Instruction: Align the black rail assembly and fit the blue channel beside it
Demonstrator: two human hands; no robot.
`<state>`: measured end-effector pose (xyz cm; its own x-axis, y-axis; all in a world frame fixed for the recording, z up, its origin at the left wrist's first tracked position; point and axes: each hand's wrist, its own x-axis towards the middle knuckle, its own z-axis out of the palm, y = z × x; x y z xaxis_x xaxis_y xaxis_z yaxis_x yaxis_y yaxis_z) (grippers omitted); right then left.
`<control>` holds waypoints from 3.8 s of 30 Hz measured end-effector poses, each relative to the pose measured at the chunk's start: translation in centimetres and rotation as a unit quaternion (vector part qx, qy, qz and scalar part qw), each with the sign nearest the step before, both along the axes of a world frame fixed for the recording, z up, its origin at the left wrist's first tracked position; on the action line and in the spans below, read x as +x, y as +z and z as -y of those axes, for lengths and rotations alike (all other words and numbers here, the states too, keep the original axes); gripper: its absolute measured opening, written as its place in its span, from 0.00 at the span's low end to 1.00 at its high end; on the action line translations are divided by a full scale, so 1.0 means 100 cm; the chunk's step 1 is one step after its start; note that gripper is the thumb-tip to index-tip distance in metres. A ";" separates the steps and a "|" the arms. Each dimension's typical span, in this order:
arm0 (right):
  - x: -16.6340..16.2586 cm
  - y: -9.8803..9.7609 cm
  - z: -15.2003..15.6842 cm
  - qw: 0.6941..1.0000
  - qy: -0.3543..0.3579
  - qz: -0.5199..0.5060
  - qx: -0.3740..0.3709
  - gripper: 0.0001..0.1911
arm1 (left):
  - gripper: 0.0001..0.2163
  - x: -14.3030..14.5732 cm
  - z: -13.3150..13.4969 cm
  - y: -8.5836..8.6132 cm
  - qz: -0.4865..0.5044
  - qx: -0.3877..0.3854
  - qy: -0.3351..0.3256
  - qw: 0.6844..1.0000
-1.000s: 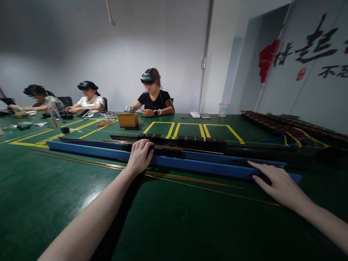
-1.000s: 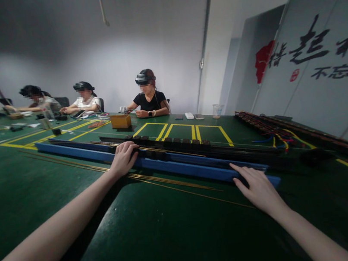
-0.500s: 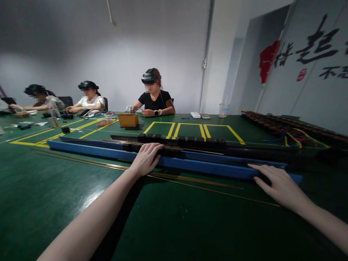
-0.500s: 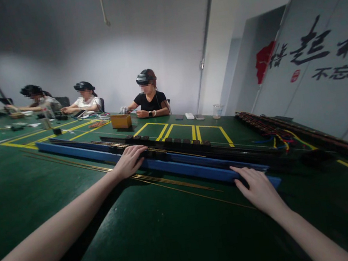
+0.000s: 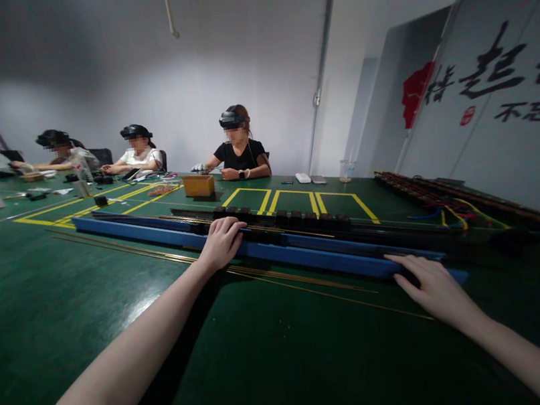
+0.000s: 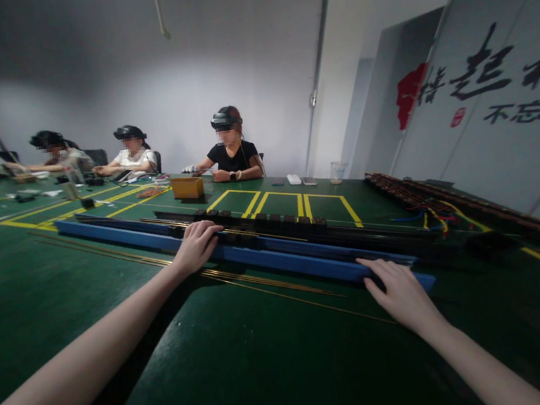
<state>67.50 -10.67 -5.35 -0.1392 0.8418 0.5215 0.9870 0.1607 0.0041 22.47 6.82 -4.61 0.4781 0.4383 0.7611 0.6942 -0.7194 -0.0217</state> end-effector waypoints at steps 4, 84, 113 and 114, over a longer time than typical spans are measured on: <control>-0.001 0.000 -0.001 1.000 0.004 0.005 0.005 0.24 | 0.14 -0.004 -0.001 0.000 0.024 0.006 0.024 0.999; -0.002 0.000 -0.001 1.000 0.019 0.014 0.014 0.23 | 0.11 -0.039 -0.015 0.001 0.113 -0.018 0.099 0.989; -0.008 0.006 0.003 1.000 0.006 0.020 -0.011 0.23 | 0.10 -0.032 -0.015 -0.001 0.116 -0.022 0.089 0.989; -0.010 0.007 0.005 1.000 0.008 0.024 -0.009 0.23 | 0.10 -0.033 -0.015 -0.001 0.114 -0.024 0.090 0.989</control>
